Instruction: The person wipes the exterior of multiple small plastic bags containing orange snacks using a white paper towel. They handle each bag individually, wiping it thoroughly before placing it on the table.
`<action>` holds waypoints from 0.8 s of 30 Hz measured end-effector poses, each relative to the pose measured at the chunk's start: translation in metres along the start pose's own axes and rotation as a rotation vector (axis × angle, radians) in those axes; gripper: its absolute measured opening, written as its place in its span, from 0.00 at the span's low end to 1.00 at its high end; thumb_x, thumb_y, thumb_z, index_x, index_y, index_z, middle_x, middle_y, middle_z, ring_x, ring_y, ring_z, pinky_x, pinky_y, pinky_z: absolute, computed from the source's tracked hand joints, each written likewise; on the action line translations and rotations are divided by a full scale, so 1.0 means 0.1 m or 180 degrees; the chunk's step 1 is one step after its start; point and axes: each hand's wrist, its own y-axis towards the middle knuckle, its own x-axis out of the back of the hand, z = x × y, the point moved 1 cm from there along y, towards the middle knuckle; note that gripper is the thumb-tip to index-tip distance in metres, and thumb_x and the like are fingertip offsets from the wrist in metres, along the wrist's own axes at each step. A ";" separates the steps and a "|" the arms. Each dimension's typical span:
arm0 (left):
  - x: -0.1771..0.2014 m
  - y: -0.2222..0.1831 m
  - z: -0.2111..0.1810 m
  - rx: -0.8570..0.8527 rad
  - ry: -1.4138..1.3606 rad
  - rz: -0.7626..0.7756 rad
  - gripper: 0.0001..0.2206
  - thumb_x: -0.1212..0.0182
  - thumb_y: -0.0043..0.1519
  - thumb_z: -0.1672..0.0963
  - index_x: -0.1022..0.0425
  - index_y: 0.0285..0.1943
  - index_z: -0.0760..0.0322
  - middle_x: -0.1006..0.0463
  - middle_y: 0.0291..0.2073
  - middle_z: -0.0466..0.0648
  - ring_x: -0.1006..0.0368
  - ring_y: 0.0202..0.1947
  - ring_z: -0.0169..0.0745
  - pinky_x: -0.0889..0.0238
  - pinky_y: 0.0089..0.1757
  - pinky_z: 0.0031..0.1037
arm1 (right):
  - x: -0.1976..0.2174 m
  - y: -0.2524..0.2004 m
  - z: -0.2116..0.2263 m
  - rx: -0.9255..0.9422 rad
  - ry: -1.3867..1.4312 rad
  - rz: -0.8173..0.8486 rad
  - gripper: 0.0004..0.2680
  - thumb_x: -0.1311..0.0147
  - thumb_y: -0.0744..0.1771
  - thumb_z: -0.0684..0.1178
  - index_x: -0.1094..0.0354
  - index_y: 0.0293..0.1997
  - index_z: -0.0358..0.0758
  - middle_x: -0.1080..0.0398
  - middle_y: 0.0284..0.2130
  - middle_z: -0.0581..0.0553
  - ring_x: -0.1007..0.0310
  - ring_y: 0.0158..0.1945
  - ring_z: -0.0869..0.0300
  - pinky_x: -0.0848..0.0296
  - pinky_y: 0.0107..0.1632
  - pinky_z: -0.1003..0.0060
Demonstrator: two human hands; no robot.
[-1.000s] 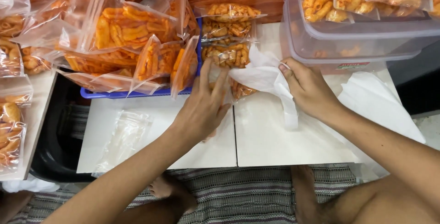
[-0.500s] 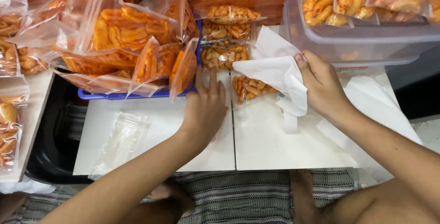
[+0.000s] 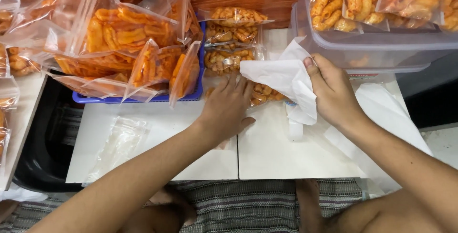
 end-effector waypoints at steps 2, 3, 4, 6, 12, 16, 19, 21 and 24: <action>-0.17 0.09 0.02 -0.0123 -0.0202 0.0092 0.44 0.39 0.57 0.40 0.45 0.74 0.72 0.37 0.67 0.67 0.41 0.67 0.67 0.56 0.61 0.45 | -0.03 0.00 0.05 0.0065 0.0025 0.0010 0.12 0.62 0.76 0.48 0.30 0.43 0.37 0.38 0.17 0.45 0.38 0.28 0.60 0.35 0.36 0.62; -0.30 0.13 0.02 -0.0009 -0.0394 0.0065 0.40 0.34 0.54 0.42 0.41 0.68 0.69 0.33 0.58 0.61 0.35 0.58 0.61 0.51 0.56 0.43 | -0.06 0.01 0.06 0.0083 0.0023 0.0052 0.13 0.62 0.76 0.48 0.29 0.42 0.37 0.38 0.16 0.45 0.38 0.27 0.59 0.35 0.35 0.62; -0.44 0.18 -0.01 0.0069 -0.0607 0.0041 0.36 0.30 0.51 0.44 0.37 0.62 0.66 0.30 0.50 0.56 0.28 0.48 0.55 0.46 0.52 0.42 | -0.06 0.00 0.07 0.0067 0.0004 0.0082 0.13 0.62 0.76 0.48 0.29 0.40 0.37 0.38 0.16 0.45 0.38 0.26 0.59 0.35 0.34 0.62; -0.36 0.22 0.04 0.0010 -0.0802 0.0093 0.30 0.32 0.53 0.49 0.34 0.59 0.69 0.28 0.48 0.57 0.29 0.49 0.58 0.46 0.52 0.42 | -0.12 -0.01 0.08 0.0073 -0.0024 0.0112 0.13 0.60 0.75 0.47 0.29 0.38 0.37 0.38 0.14 0.44 0.38 0.25 0.60 0.36 0.33 0.63; 0.20 0.06 0.06 -0.0020 -0.1342 -0.0038 0.19 0.39 0.59 0.51 0.25 0.51 0.71 0.23 0.43 0.61 0.28 0.51 0.64 0.44 0.54 0.47 | -0.19 -0.01 0.06 -0.0019 0.0511 0.0157 0.13 0.59 0.75 0.47 0.26 0.38 0.39 0.34 0.17 0.48 0.36 0.26 0.65 0.34 0.35 0.69; 0.45 -0.13 0.09 0.0129 -0.1967 0.0124 0.22 0.43 0.64 0.52 0.30 0.62 0.71 0.22 0.48 0.60 0.26 0.53 0.64 0.37 0.52 0.50 | -0.13 -0.08 0.31 0.0037 0.1165 -0.0061 0.12 0.61 0.75 0.48 0.27 0.49 0.39 0.29 0.31 0.53 0.35 0.38 0.69 0.30 0.47 0.71; 0.73 -0.20 0.15 0.0280 -0.2342 -0.0038 0.17 0.48 0.67 0.55 0.26 0.59 0.72 0.20 0.43 0.57 0.25 0.50 0.61 0.37 0.52 0.54 | -0.07 -0.16 0.14 0.0701 0.0489 0.0160 0.13 0.62 0.74 0.46 0.31 0.53 0.26 0.27 0.36 0.33 0.29 0.46 0.53 0.29 0.52 0.52; 0.48 -0.15 0.20 0.0417 -0.2692 -0.0185 0.14 0.47 0.65 0.57 0.24 0.55 0.71 0.19 0.39 0.58 0.23 0.46 0.62 0.33 0.48 0.53 | -0.27 -0.19 0.61 0.1285 0.0000 0.0461 0.11 0.58 0.71 0.42 0.32 0.54 0.25 0.27 0.39 0.29 0.27 0.47 0.44 0.28 0.51 0.48; 0.36 -0.20 0.23 0.0761 -0.3464 -0.0289 0.13 0.49 0.65 0.58 0.22 0.51 0.71 0.18 0.36 0.61 0.21 0.44 0.65 0.29 0.44 0.52 | -0.49 -0.28 0.67 0.1833 -0.0978 0.1036 0.10 0.56 0.70 0.43 0.31 0.51 0.27 0.27 0.40 0.29 0.26 0.49 0.39 0.28 0.53 0.46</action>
